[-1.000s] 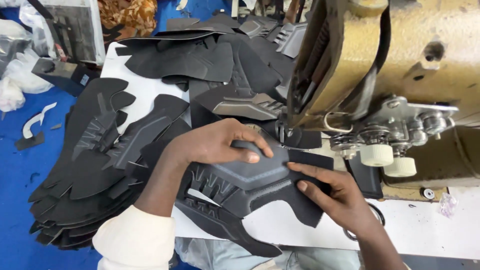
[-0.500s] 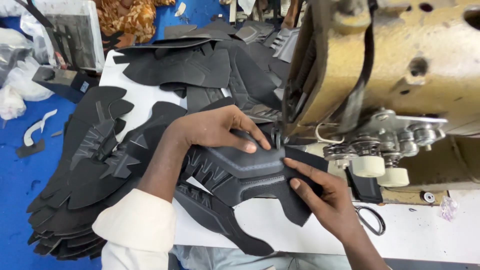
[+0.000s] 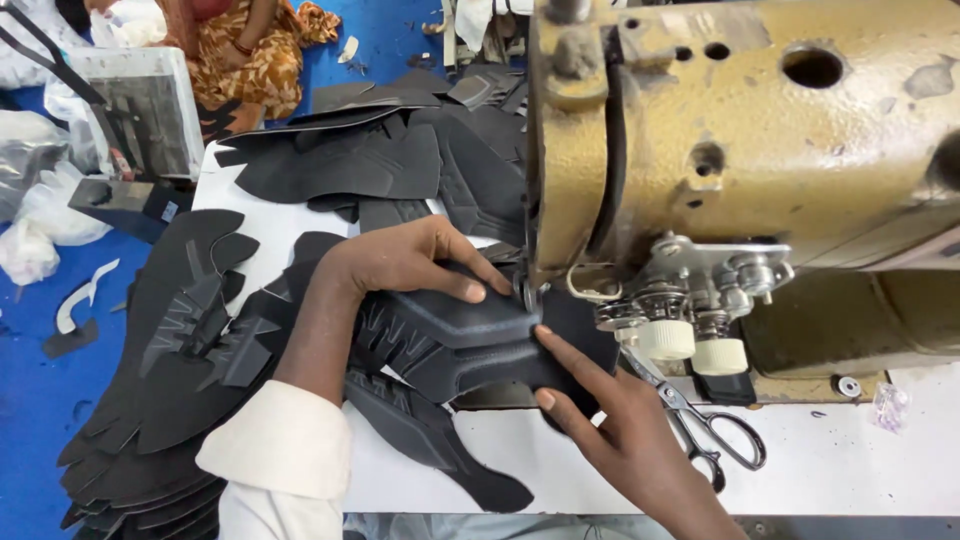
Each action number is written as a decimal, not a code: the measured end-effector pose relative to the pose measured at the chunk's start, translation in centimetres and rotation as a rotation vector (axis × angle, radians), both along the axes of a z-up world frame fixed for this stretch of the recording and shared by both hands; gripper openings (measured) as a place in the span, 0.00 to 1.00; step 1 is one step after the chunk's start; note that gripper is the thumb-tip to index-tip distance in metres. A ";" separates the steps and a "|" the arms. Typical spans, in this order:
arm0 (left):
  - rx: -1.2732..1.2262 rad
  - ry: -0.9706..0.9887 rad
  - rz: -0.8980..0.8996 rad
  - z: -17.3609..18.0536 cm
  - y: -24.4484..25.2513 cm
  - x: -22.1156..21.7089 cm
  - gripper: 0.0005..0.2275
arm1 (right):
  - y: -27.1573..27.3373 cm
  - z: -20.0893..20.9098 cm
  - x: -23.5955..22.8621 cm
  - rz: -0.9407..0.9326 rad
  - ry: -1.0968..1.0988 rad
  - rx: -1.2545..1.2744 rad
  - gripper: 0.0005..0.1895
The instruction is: The person sews black shoe parts using a sewing machine, guiding the material under the needle. They then use scissors to cut the thread and trim the edges of the parts. The person repeats this process for multiple shoe parts, stacking the finished items on the table.
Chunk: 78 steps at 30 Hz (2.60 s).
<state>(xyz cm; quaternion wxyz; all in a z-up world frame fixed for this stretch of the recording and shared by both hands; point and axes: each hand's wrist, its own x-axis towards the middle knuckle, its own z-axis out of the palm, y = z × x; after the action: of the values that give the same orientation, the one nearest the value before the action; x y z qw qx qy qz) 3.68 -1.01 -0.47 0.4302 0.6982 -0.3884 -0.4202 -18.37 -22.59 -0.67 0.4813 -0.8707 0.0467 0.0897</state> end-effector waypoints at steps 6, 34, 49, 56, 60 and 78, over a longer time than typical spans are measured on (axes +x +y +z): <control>-0.030 -0.015 0.059 -0.4 0.2 -0.1 0.14 | -0.2 0.6 0.4 0.053 -0.040 -0.156 0.35; -0.235 -0.106 1.131 -3.9 -3.6 -16.7 0.17 | -2.8 -9.2 -2.9 -0.085 -0.198 0.282 0.30; -0.185 -0.409 0.820 -2.2 -1.3 -14.9 0.19 | -1.3 -6.1 -1.0 -0.180 -0.315 0.208 0.20; -0.037 -0.192 0.790 -2.4 -0.4 -14.2 0.23 | -1.6 -6.0 -0.3 -0.157 -0.337 0.192 0.20; -0.208 -0.173 0.746 -3.9 -0.1 -13.6 0.21 | -1.4 -5.7 0.2 -0.186 -0.332 0.250 0.20; -0.349 -0.151 0.812 -4.7 -1.2 -13.3 0.21 | -2.4 -7.1 2.5 -0.221 -0.302 0.482 0.17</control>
<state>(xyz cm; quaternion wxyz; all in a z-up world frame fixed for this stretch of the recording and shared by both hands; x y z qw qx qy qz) -9.64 -2.18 -5.20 0.6420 0.7399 -0.1781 -0.0932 -15.90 -25.00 -7.80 0.6823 -0.7246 0.0467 -0.0851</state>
